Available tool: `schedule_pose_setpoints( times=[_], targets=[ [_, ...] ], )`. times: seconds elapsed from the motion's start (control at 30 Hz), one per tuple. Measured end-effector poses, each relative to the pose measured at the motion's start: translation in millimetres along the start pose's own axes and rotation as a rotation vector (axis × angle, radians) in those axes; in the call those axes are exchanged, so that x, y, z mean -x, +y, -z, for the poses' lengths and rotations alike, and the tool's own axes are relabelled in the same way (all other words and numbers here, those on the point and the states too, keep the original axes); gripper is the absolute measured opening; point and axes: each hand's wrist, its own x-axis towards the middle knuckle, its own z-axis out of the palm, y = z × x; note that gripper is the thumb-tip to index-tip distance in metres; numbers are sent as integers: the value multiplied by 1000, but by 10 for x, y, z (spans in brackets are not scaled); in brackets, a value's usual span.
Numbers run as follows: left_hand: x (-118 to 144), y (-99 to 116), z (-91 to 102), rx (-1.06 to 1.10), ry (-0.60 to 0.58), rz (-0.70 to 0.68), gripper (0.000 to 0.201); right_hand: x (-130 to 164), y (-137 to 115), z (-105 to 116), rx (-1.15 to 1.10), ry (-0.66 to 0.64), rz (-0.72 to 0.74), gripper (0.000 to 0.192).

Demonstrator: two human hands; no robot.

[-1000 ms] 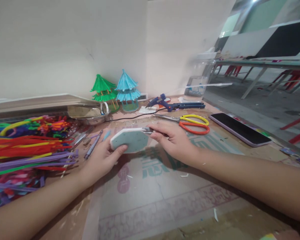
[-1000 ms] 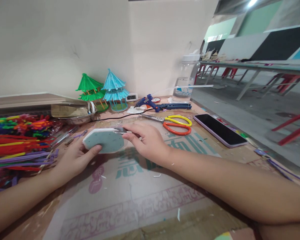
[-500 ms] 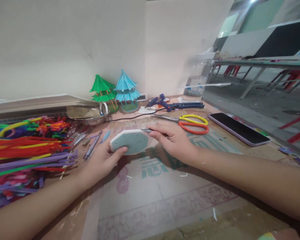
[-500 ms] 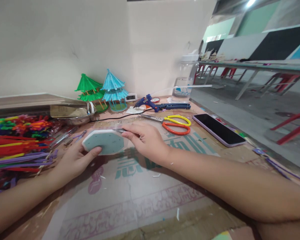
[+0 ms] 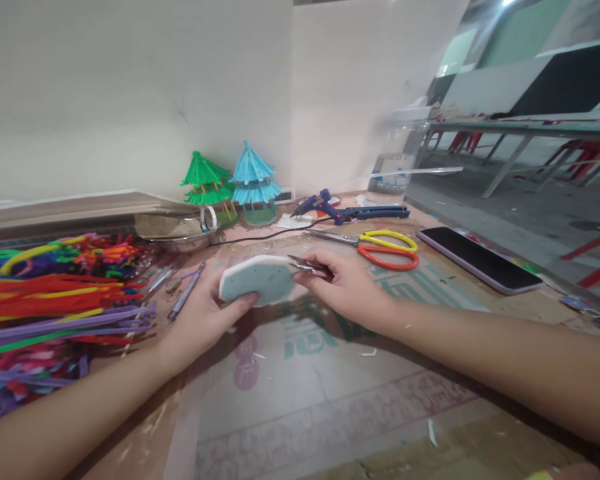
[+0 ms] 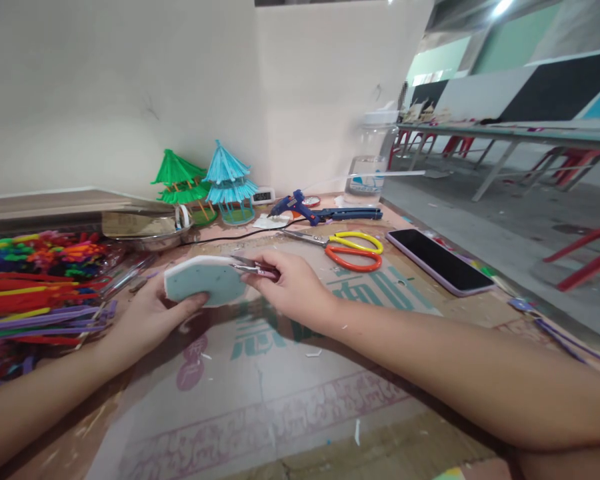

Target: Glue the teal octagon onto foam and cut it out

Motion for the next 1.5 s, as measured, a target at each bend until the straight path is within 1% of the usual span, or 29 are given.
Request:
schedule_pose_setpoints(
  times=[0.07, 0.17, 0.27, 0.33, 0.47, 0.63, 0.77, 0.87, 1.03, 1.1, 1.23, 1.4, 1.5],
  targets=[
    [20, -19, 4, -62, -10, -29, 36, 11, -13, -5, -11, -15, 9, 9],
    [45, -46, 2, -74, -28, -42, 33, 26, -13, 11, 17, -29, 34, 11],
    [44, -60, 0, -60, 36, -91, 34, 32, 10, 50, 96, -19, 87, 24],
    [32, -67, 5, -52, 60, -91, 36, 25, 38, 75, 149, -1, 136, 32],
    [14, -85, 14, -44, 38, -49, 38, -2, 100, 89, 211, 33, 222, 29],
    [11, -85, -1, -21, 20, -72, 42, -9, 131, 70, 245, 68, 306, 28],
    [5, -63, -6, -34, -3, -85, 41, -1, 121, 74, 268, 53, 300, 29],
    [3, -50, -3, -44, -5, -96, 36, 4, 107, 77, 264, 46, 289, 28],
    [6, -40, -1, -31, -29, -97, 31, 4, 91, 76, 234, 45, 314, 27],
    [8, -38, -1, -33, -24, -94, 31, 1, 92, 72, 233, 38, 302, 27],
    [9, -36, -1, -45, -22, -80, 34, -6, 110, 56, 215, 64, 283, 26],
    [10, -52, 2, -60, 16, -74, 41, -14, 131, 62, 211, 83, 196, 28],
    [10, -69, 0, -60, 14, -76, 41, -9, 123, 77, 223, 66, 244, 29]
  ],
)
